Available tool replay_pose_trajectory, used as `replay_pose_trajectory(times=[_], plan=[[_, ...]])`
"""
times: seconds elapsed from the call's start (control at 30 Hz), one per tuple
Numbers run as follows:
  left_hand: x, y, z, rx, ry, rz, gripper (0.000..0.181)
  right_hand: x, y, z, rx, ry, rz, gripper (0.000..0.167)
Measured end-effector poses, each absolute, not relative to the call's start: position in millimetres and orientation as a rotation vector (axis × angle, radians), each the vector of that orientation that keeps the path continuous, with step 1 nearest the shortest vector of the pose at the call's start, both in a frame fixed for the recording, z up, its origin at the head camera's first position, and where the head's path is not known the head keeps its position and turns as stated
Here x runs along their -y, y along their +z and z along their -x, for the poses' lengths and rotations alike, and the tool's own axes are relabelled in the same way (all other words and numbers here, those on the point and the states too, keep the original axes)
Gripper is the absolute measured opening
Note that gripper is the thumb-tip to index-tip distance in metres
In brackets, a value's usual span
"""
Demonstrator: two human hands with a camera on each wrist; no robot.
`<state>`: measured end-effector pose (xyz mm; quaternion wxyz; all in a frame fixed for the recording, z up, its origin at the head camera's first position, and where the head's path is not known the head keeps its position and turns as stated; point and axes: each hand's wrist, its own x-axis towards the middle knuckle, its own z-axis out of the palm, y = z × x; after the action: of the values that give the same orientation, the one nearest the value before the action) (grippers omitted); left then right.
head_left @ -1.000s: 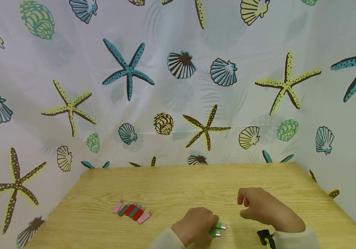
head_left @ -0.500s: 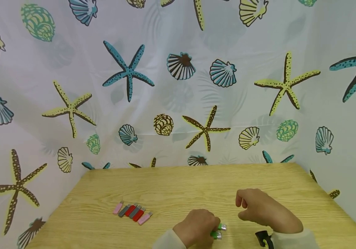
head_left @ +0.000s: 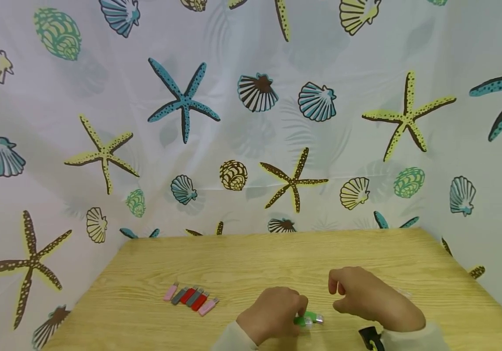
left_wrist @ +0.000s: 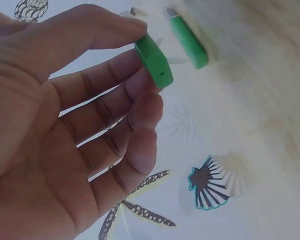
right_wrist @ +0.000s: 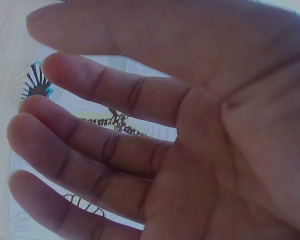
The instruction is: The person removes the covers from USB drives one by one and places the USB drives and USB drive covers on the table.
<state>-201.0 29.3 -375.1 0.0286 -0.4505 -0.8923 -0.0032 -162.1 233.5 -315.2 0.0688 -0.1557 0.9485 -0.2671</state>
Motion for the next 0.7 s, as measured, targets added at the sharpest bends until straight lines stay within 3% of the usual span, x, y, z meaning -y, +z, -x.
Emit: replay_pose_trajectory(times=[0.7], plan=[[14.1, -310.3, 178.3, 2.63, -0.222, 1.423, 0.017, -203.4, -306.5, 150.2, -2.779, -0.838, 0.876, 0.022]])
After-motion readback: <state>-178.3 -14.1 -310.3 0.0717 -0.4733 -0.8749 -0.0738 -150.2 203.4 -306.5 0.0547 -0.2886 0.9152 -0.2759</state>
